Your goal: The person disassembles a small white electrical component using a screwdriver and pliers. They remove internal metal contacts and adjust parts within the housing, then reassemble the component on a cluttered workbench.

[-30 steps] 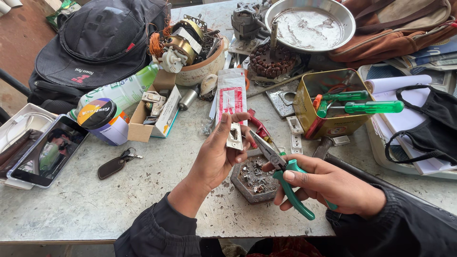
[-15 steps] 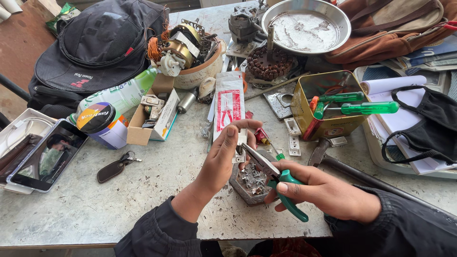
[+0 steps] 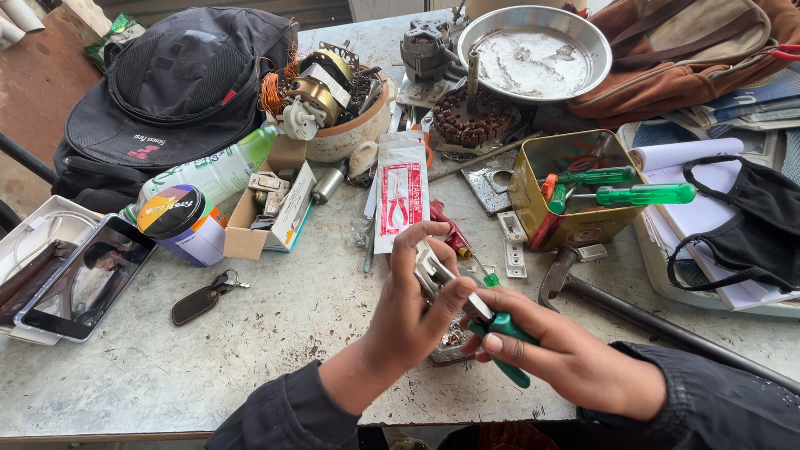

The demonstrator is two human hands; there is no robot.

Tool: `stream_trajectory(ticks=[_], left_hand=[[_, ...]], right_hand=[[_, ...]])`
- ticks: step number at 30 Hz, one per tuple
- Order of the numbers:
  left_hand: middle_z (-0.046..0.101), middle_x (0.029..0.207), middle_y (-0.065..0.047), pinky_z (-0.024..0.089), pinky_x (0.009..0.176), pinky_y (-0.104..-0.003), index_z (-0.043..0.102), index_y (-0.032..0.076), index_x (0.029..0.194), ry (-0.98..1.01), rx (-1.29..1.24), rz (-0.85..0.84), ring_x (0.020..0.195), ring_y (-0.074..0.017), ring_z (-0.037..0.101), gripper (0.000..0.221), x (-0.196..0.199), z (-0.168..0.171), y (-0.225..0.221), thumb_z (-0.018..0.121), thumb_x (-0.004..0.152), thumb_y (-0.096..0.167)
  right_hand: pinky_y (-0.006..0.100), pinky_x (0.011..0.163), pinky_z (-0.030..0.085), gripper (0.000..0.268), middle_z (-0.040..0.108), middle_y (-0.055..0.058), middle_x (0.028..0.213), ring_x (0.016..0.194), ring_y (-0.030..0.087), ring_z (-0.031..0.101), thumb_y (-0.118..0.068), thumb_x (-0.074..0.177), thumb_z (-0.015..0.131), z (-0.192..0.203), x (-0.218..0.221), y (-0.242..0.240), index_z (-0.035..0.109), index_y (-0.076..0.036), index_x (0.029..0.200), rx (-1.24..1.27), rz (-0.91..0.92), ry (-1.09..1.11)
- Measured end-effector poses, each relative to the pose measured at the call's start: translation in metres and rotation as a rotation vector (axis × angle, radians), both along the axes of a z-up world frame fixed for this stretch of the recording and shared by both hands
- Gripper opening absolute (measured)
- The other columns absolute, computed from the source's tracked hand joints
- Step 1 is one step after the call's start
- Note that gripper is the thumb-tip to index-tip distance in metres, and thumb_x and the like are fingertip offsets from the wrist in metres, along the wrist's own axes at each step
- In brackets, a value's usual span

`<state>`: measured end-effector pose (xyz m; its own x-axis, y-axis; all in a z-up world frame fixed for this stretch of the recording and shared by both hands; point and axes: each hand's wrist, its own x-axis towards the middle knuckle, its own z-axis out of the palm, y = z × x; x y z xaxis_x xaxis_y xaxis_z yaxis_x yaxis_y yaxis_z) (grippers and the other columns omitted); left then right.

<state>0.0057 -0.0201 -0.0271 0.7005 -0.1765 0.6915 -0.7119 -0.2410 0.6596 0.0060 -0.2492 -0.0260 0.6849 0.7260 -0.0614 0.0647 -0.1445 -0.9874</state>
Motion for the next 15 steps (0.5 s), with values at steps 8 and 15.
stream_trajectory(ticks=[8,15], left_hand=[[0.061,0.086,-0.003,0.051,0.065,-0.026,0.036,0.004,0.144,0.075,0.007,-0.051,0.075,-0.0108,0.063,0.064,-0.005,0.001,-0.001,0.069,0.103,0.04],[0.067,0.105,-0.006,0.059,0.077,-0.028,0.031,0.004,0.151,0.257,0.01,-0.283,0.092,-0.015,0.073,0.067,-0.004,0.014,0.013,0.066,0.107,0.04]], right_hand=[[0.029,0.081,0.057,0.062,0.074,0.0,0.103,0.09,0.012,0.07,-0.031,0.094,0.061,0.021,-0.007,-0.002,0.047,-0.016,0.152,-0.3,-0.009,-0.102],[0.035,0.078,0.057,0.039,0.068,0.011,0.094,0.084,0.018,0.062,-0.024,0.103,0.062,-0.009,0.009,-0.021,0.056,-0.009,0.138,-0.234,-0.036,0.062]])
